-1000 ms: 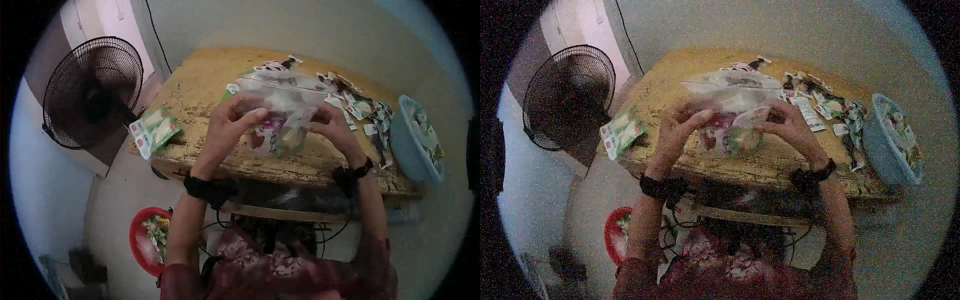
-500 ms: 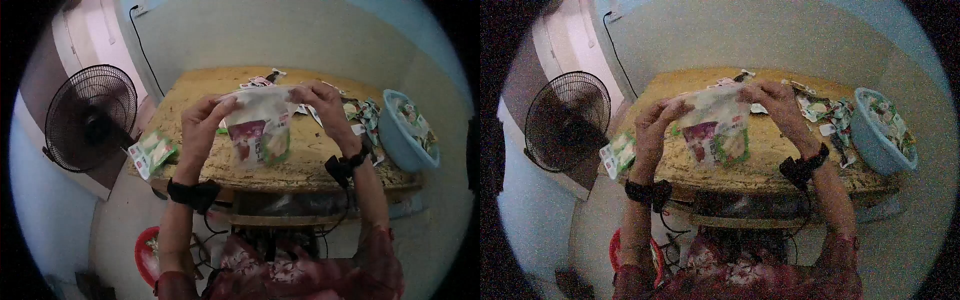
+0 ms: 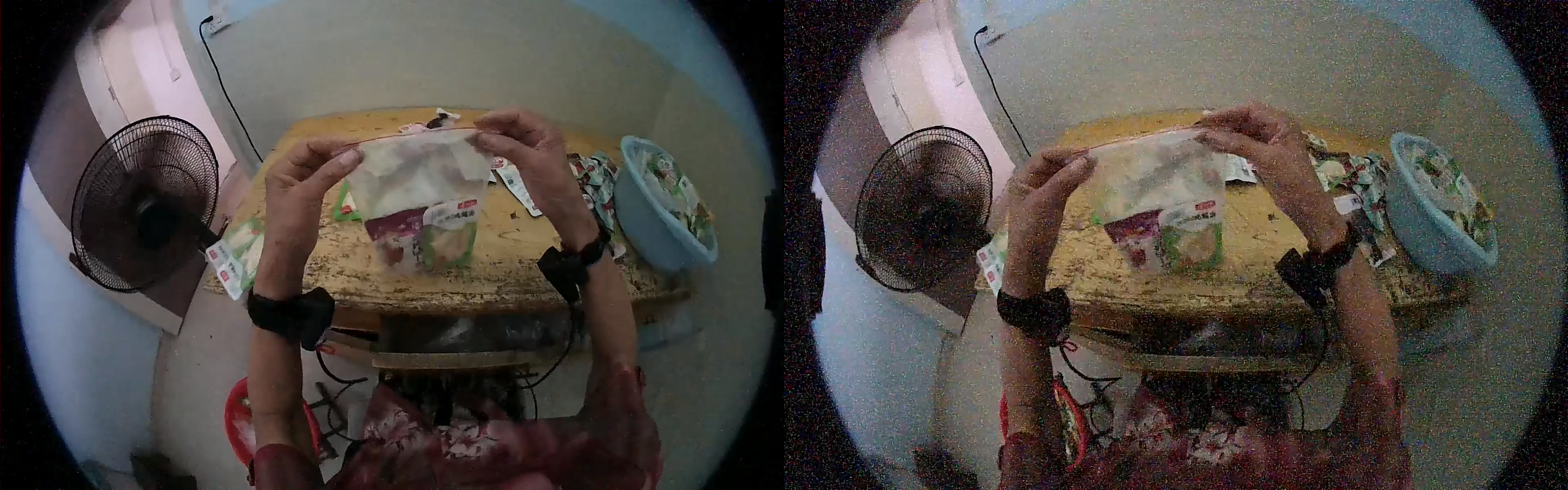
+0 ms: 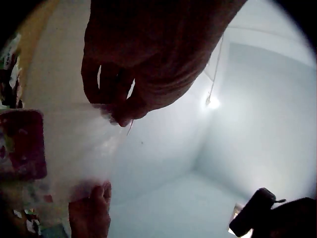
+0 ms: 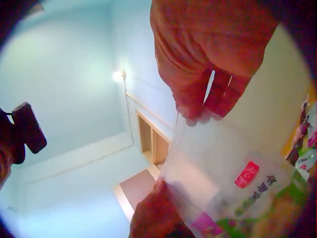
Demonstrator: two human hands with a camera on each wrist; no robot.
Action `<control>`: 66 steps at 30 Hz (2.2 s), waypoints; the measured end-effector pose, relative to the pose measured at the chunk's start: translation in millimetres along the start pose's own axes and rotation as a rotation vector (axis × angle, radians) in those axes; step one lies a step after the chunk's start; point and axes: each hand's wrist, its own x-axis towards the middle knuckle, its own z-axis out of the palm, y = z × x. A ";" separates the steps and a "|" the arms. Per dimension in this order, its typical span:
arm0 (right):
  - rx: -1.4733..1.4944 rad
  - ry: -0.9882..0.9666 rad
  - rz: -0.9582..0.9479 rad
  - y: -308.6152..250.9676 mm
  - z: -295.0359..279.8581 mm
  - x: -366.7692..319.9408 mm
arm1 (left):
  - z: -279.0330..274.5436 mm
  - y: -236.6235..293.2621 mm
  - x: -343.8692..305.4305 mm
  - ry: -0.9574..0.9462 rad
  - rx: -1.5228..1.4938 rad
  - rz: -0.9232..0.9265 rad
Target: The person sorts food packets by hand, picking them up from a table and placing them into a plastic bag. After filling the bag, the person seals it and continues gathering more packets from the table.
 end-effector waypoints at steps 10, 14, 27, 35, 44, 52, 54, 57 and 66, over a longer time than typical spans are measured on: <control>-0.155 -0.023 0.041 -5.1 -7.1 2.3 | 5.4 12.8 1.6 0.051 0.160 0.067; -0.136 0.043 -0.003 7.3 -6.1 -4.1 | 2.4 10.9 -2.6 0.013 0.155 0.006; -0.106 0.078 -0.051 0.0 -4.6 -7.1 | 71.4 53.0 22.7 -0.266 1.006 0.650; -0.075 0.093 -0.139 8.9 -7.5 -6.5 | 97.3 48.3 45.5 -0.499 1.108 0.370; -0.105 0.124 -0.101 9.8 -6.1 -11.2 | 6.8 58.2 29.9 -0.339 0.900 0.056; -0.232 0.098 -0.196 9.0 2.6 -14.5 | 14.1 14.5 -3.5 -0.141 0.256 -0.087; -0.461 0.099 -0.295 14.6 -1.1 -13.1 | 22.0 15.6 -5.3 -0.124 0.350 -0.019; -0.322 0.085 -0.182 9.2 -1.5 -11.2 | 28.5 11.5 -8.0 -0.103 0.466 0.024; -0.340 -0.011 0.029 12.0 -8.2 -0.6 | 28.2 -24.3 8.2 -0.081 0.298 -0.183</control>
